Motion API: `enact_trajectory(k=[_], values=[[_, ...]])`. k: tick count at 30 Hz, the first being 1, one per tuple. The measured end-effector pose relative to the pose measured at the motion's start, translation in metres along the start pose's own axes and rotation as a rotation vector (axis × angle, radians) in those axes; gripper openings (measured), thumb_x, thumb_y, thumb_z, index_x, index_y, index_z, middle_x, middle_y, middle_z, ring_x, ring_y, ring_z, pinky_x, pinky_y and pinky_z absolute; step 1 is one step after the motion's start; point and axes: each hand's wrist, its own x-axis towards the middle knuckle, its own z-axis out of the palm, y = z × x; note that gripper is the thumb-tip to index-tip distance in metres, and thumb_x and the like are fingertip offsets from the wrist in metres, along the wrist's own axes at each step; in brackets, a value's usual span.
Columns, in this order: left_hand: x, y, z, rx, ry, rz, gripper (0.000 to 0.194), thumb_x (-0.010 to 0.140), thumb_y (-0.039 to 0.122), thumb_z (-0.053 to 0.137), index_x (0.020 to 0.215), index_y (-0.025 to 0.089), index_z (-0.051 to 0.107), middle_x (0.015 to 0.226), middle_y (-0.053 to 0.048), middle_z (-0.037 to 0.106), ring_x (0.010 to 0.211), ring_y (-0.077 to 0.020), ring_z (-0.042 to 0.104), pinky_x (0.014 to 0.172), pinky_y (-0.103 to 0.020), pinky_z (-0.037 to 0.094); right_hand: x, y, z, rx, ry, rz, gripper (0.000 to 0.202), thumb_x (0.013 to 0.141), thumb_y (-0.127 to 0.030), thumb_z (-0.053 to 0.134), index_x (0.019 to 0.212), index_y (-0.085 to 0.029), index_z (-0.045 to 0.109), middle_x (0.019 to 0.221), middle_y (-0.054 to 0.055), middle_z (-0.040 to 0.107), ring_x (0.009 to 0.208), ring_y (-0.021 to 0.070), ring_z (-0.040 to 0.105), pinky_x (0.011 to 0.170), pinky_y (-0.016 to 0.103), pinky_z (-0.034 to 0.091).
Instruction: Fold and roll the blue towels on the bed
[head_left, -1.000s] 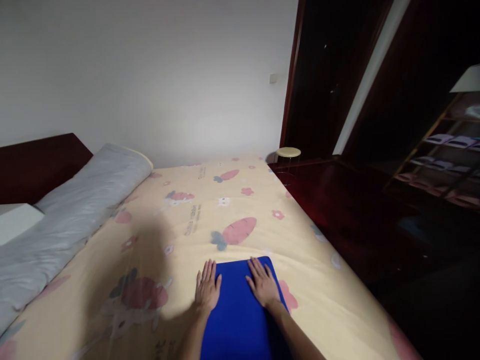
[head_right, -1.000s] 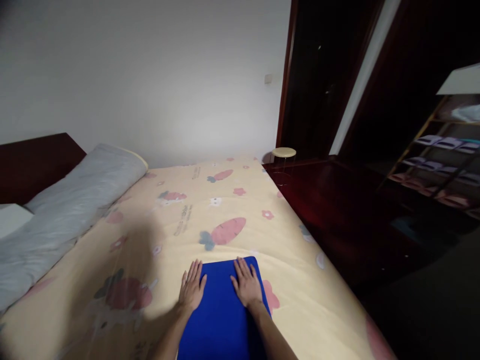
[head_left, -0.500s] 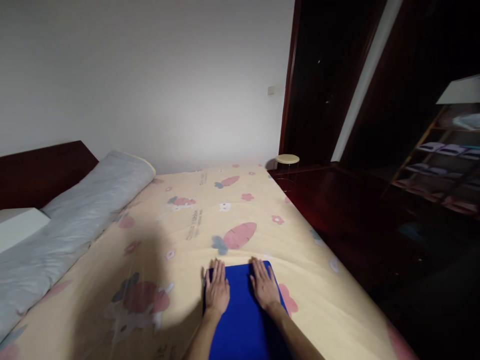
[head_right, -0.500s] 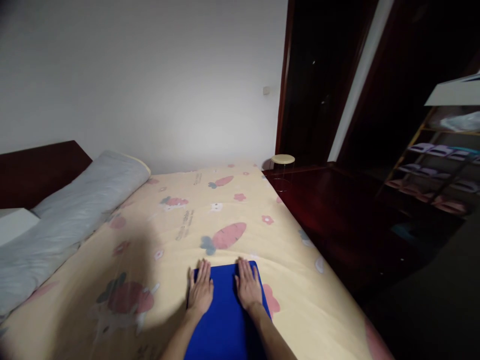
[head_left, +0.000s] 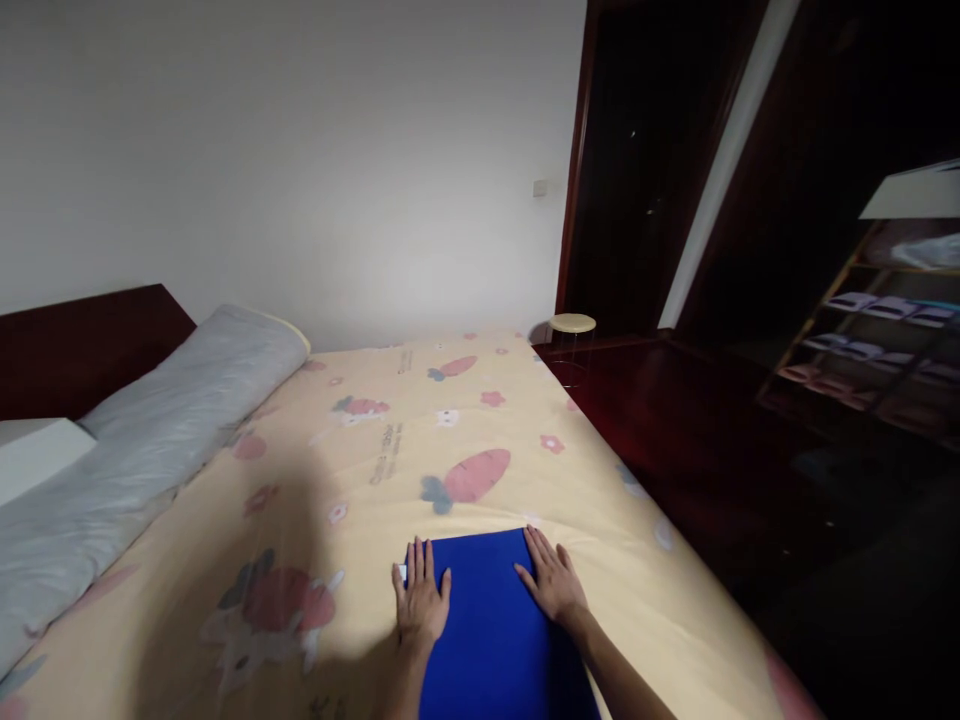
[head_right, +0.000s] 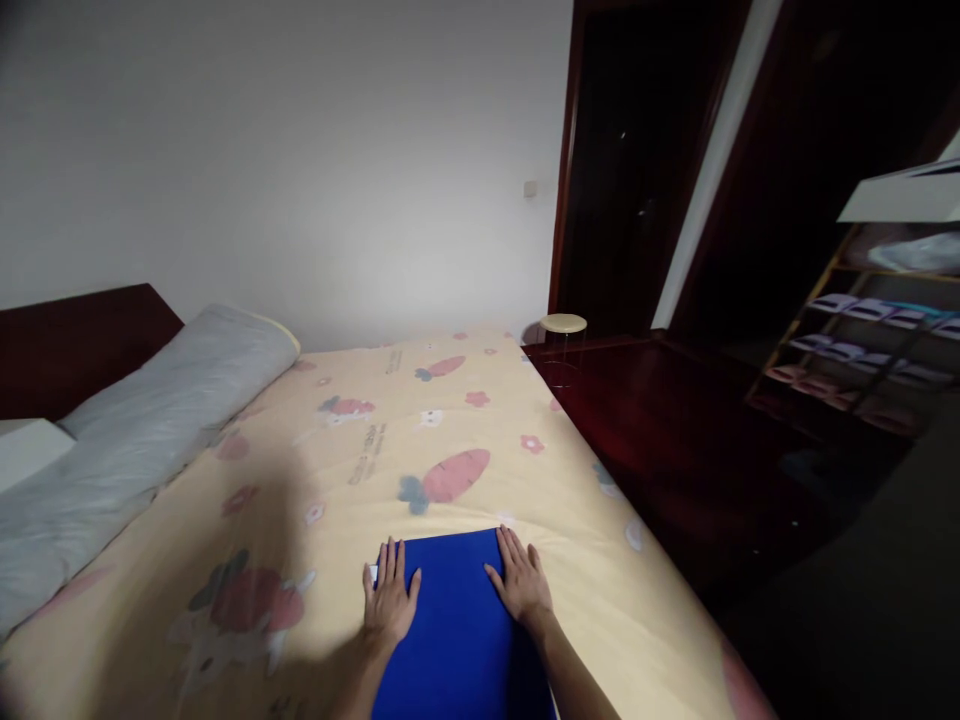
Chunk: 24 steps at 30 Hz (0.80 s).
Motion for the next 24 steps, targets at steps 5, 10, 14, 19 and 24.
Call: enact_trajectory(k=[5, 10, 14, 19, 24], values=[[0.007, -0.004, -0.023, 0.007, -0.105, 0.058, 0.058, 0.095, 0.044, 0.03, 0.149, 0.022, 0.029, 0.158, -0.008, 0.025, 0.147, -0.0293, 0.022, 0.116, -0.066, 0.017, 0.007, -0.017, -0.012, 0.008, -0.049, 0.056, 0.069, 0.097, -0.056, 0.028, 0.152, -0.015, 0.025, 0.158, 0.01, 0.025, 0.146, 0.0255, 0.022, 0.119, 0.051, 0.016], [-0.026, 0.015, -0.014, -0.061, 0.041, 0.248, 0.055, 0.097, 0.029, 0.025, 0.151, 0.025, 0.017, 0.158, -0.004, 0.027, 0.146, -0.0219, 0.025, 0.119, -0.054, 0.024, -0.014, -0.077, 0.001, 0.077, 0.074, -0.079, 0.063, 0.099, -0.051, 0.024, 0.152, -0.017, 0.026, 0.158, 0.008, 0.023, 0.147, 0.0249, 0.02, 0.119, 0.049, 0.018], [-0.066, 0.039, 0.007, -0.081, -0.007, 0.278, 0.053, 0.097, 0.027, 0.023, 0.15, 0.028, 0.019, 0.157, -0.001, 0.028, 0.145, -0.0213, 0.029, 0.118, -0.049, 0.03, -0.048, -0.11, 0.022, 0.112, -0.005, -0.217, 0.054, 0.1, -0.037, 0.023, 0.151, -0.02, 0.03, 0.158, 0.004, 0.023, 0.146, 0.0226, 0.021, 0.118, 0.045, 0.022], [-0.099, 0.024, 0.0, -0.097, -0.021, 0.291, 0.052, 0.098, 0.034, 0.025, 0.149, 0.03, 0.013, 0.157, 0.001, 0.026, 0.144, -0.0211, 0.03, 0.118, -0.048, 0.032, -0.087, -0.092, 0.024, 0.104, 0.044, -0.182, 0.058, 0.1, -0.049, 0.027, 0.15, -0.021, 0.031, 0.156, 0.005, 0.025, 0.145, 0.0263, 0.025, 0.119, 0.048, 0.023], [-0.125, -0.011, -0.015, -0.091, -0.034, 0.278, 0.055, 0.098, 0.039, 0.029, 0.148, 0.034, 0.007, 0.157, 0.005, 0.024, 0.144, -0.0205, 0.031, 0.117, -0.045, 0.033, -0.12, -0.05, 0.017, 0.087, 0.11, -0.201, 0.058, 0.099, -0.054, 0.03, 0.15, -0.027, 0.028, 0.156, 0.002, 0.027, 0.143, 0.0258, 0.03, 0.116, 0.048, 0.029]])
